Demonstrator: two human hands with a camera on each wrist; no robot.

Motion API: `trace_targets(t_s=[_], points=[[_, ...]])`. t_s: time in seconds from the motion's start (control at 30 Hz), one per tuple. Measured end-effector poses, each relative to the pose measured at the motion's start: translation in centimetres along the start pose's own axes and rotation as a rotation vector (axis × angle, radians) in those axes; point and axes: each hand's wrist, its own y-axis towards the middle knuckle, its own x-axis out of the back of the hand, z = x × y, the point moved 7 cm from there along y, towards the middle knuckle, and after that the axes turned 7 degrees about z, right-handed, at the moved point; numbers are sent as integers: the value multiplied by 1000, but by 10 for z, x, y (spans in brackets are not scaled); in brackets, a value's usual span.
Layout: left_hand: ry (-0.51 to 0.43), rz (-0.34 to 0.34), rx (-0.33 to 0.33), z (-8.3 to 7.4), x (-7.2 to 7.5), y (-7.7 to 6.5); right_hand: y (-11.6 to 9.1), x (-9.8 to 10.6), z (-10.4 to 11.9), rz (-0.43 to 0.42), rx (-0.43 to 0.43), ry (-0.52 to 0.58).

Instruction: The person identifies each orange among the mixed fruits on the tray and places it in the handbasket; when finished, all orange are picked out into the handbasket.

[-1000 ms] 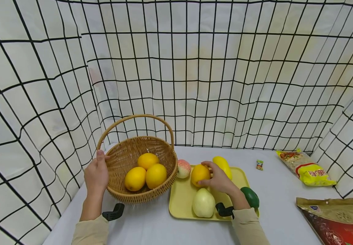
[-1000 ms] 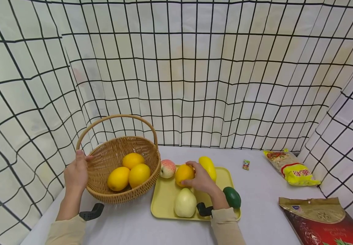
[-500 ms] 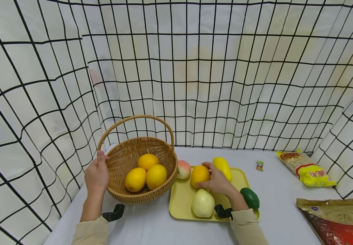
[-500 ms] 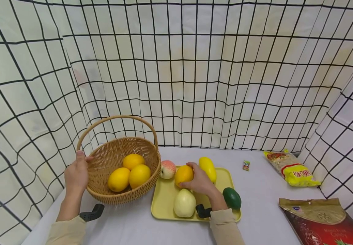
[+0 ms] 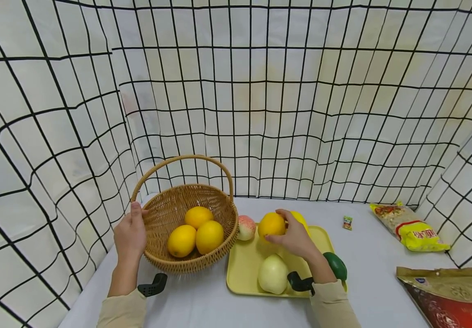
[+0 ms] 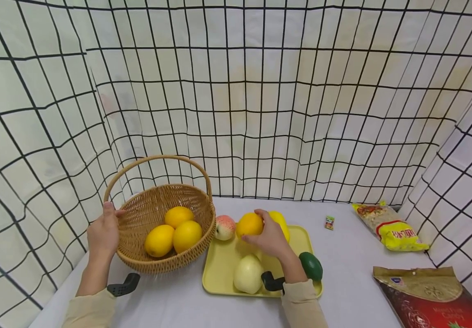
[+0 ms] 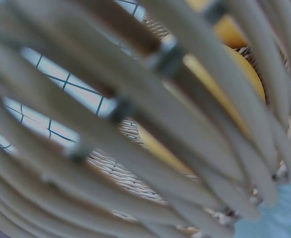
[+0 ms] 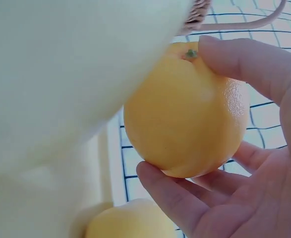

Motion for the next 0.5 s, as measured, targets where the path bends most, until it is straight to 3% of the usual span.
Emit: trace_targets(t_s=[0.5], points=[[4,-1,-6,-2,1,-1,-12,4,41,5,102,134]])
